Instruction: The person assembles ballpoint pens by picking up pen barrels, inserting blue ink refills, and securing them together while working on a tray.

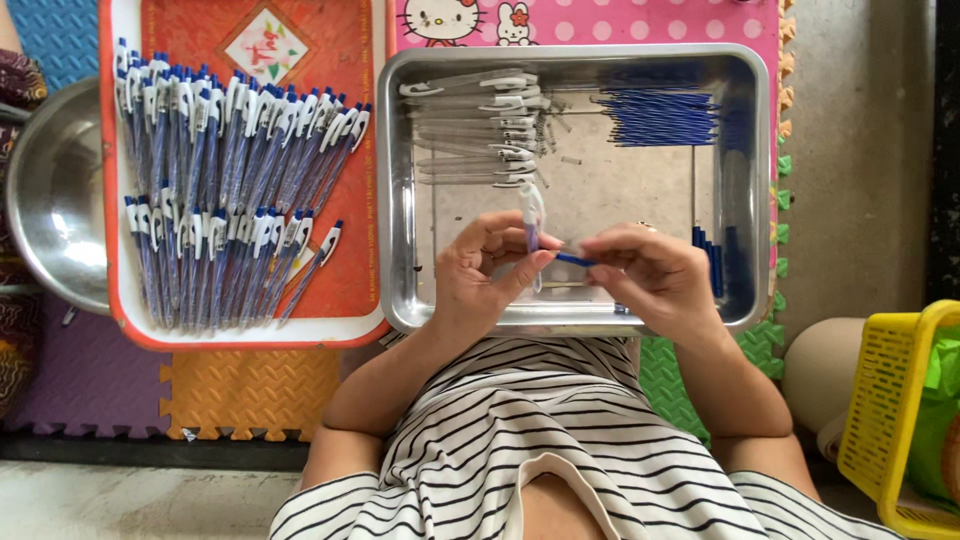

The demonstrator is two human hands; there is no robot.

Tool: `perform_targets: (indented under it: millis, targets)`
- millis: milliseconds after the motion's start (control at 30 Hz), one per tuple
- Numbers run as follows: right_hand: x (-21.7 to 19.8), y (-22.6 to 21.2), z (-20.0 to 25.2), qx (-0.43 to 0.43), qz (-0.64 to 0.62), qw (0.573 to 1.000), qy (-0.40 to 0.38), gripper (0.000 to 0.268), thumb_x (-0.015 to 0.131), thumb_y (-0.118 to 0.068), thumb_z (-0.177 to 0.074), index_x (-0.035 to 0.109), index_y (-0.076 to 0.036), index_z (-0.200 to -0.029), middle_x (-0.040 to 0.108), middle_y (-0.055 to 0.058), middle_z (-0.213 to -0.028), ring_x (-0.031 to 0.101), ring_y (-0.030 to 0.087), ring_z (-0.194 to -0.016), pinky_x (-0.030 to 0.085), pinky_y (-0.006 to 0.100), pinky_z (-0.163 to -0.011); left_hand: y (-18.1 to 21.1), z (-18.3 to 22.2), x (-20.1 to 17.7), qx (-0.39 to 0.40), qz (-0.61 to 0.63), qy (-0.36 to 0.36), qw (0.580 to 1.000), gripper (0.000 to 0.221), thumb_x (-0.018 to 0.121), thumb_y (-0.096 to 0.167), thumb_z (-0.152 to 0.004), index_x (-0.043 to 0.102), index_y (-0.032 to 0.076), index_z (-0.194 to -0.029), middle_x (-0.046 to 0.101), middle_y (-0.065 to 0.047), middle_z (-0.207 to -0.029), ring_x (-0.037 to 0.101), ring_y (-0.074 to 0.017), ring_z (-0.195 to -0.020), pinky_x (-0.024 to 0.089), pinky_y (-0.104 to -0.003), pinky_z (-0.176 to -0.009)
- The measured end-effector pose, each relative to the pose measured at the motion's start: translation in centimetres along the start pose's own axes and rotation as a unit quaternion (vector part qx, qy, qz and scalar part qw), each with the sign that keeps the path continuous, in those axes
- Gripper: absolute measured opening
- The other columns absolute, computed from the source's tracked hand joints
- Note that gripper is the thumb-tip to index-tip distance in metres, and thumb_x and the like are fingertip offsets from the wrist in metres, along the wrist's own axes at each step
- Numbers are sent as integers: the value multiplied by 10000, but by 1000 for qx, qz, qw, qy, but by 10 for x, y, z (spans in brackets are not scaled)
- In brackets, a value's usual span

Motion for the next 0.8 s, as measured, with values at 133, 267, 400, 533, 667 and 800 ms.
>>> perform_targets:
  millis: [133,267,400,533,667,800]
  targets:
    - [5,21,15,-22,-133,989,63,266,736,138,-862,655,201,-1108,684,336,-1065,794,369,-948,687,460,-829,2,1,-3,-5,52,9,999,397,812,-2,-930,655,15,-1295,790,-177,-1011,792,-208,-936,641,-306,-898]
    - [7,23,11,-97,-57,987,114,199,756,19,-907,650,159,-1000,691,353,-1042,791,404,-937,678,476,-793,3,7,0,-8,57,-2,998,408,825,-23,-909,670,37,-1281,799,-169,-1019,790,-202,-943,641,-307,-903]
    - [1,-33,-12,-140,-69,976,152,253,584,-210,-1098,505,30,-1101,707,348,-1032,787,434,-978,706,475,-818,21,11,2,18,5,-10,1000,316,841,36,-916,739,15,-1214,812,-163,-1017,799,-205,-925,646,-316,-866]
    - [-6,-83,-29,-116,11,988,99,231,549,-192,-1132,460,-4,-1233,690,256,-1064,785,377,-973,745,443,-815,29,12,0,108,-115,-85,984,330,777,74,-994,686,62,-1312,771,-133,-1178,781,-205,-990,690,-281,-905]
    - [-3,-103,-42,-89,52,995,13,209,502,-141,-1114,448,35,-1212,700,321,-1052,802,405,-969,740,424,-859,29,15,-1,113,-142,-101,978,367,763,41,-1021,678,85,-1376,704,-69,-1159,683,-167,-957,622,-254,-873]
    - [-3,-104,-46,-69,66,995,-27,189,490,-85,-1100,472,73,-1202,714,307,-1063,814,398,-1000,717,362,-849,25,16,-2,100,-162,-140,972,389,718,52,-1066,640,120,-1441,704,-60,-1154,650,-163,-975,578,-278,-919]
Point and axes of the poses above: each hand's wrist, its own z-axis away from the middle knuckle, its own x-axis out of the palm, y = z × x, the point moved 2 cm from there along -z, towards the middle knuckle
